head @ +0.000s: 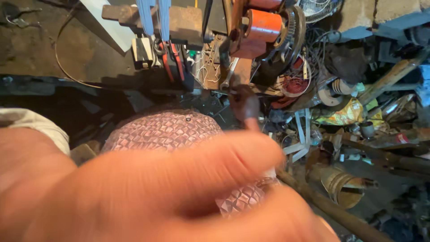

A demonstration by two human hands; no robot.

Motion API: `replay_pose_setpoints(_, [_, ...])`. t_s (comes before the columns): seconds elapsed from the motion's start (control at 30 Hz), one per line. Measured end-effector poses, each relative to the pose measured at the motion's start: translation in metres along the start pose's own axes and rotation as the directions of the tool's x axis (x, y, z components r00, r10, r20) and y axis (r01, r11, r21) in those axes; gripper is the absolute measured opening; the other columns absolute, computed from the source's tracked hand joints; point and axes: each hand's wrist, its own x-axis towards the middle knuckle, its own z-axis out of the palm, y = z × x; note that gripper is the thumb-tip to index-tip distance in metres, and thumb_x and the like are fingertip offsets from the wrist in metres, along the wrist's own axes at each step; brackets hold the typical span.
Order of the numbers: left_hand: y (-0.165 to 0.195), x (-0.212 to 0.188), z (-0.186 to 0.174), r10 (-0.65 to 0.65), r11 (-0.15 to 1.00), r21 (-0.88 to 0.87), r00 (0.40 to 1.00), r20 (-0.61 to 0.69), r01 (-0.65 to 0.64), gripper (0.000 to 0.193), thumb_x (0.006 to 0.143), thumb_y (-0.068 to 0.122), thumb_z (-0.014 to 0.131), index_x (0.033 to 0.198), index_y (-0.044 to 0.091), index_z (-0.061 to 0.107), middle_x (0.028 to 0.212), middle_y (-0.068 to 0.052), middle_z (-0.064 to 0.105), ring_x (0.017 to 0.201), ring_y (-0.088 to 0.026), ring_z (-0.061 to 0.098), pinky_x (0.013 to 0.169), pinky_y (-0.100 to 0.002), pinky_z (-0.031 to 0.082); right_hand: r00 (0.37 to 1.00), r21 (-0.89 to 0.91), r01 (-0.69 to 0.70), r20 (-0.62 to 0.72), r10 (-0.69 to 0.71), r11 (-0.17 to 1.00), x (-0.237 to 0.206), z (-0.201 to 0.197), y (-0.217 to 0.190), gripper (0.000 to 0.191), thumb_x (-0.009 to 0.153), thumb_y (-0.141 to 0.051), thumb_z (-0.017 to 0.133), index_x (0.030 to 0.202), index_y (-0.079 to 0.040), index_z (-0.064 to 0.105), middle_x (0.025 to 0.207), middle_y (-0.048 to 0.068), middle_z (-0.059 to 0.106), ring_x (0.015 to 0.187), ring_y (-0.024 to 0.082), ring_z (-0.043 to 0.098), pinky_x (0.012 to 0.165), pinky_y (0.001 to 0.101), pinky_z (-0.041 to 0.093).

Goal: The person winds white wire onto a rotating spool using a hand crank. They guide the wire with the left hand while turning the crank with the right hand, pausing briefly to adjust the wire path before resuming winding.

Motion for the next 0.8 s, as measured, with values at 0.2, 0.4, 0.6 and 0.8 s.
replay_pose_setpoints(0.2, [0.009, -0.009, -0.011, 0.007, 1.000, 0.012, 0.999, -0.050, -0.006, 0.026, 0.090, 0.003, 0.069, 0.116, 0.000, 0.068, 0.101, -0.012, 0.071, 0.087, -0.024, 0.070, 0.078, -0.034, 0.055, 0.997, -0.176, 0.044, 0.066, -0.033, 0.983, 0.022, 0.037, -0.008, 0.015, 0.084, -0.018, 0.074, 0.098, -0.012, 0.074, 0.110, 0.013, 0.071, 0.090, 0.036, 0.068, 0.075, 0.0456, 0.055])
replay_pose_setpoints(0.4, [-0.001, -0.042, -0.011, -0.104, 0.992, 0.056, 0.986, -0.133, 0.112, 0.027, 0.091, 0.000, 0.068, 0.118, -0.002, 0.066, 0.097, -0.012, 0.070, 0.082, -0.023, 0.069, 0.074, -0.032, 0.055, 0.969, -0.428, 0.043, 0.239, 0.067, 0.903, 0.044, 0.050, -0.016, 0.013, 0.083, -0.023, 0.072, 0.093, -0.015, 0.074, 0.113, 0.010, 0.066, 0.101, 0.039, 0.062, 0.081, 0.0507, 0.052])
replay_pose_setpoints(0.6, [-0.021, -0.102, 0.017, -0.453, 0.874, 0.037, 0.839, -0.300, 0.485, 0.028, 0.092, -0.003, 0.067, 0.120, -0.003, 0.063, 0.094, -0.013, 0.069, 0.078, -0.021, 0.068, 0.071, -0.030, 0.055, 0.965, -0.414, 0.045, 0.254, 0.068, 0.909, 0.042, 0.053, -0.003, 0.010, 0.085, -0.017, 0.066, 0.094, -0.016, 0.071, 0.111, 0.011, 0.066, 0.100, 0.036, 0.065, 0.080, 0.0514, 0.052])
replay_pose_setpoints(0.8, [-0.068, -0.166, 0.067, -0.726, 0.676, -0.053, 0.653, -0.214, 0.735, 0.025, 0.095, 0.010, 0.068, 0.119, 0.005, 0.070, 0.102, -0.017, 0.072, 0.091, -0.029, 0.072, 0.080, -0.036, 0.057, 0.992, -0.246, 0.072, 0.122, -0.043, 0.967, 0.064, 0.032, -0.032, 0.008, 0.085, -0.010, 0.066, 0.092, -0.007, 0.066, 0.096, 0.017, 0.067, 0.090, 0.039, 0.067, 0.075, 0.0490, 0.052])
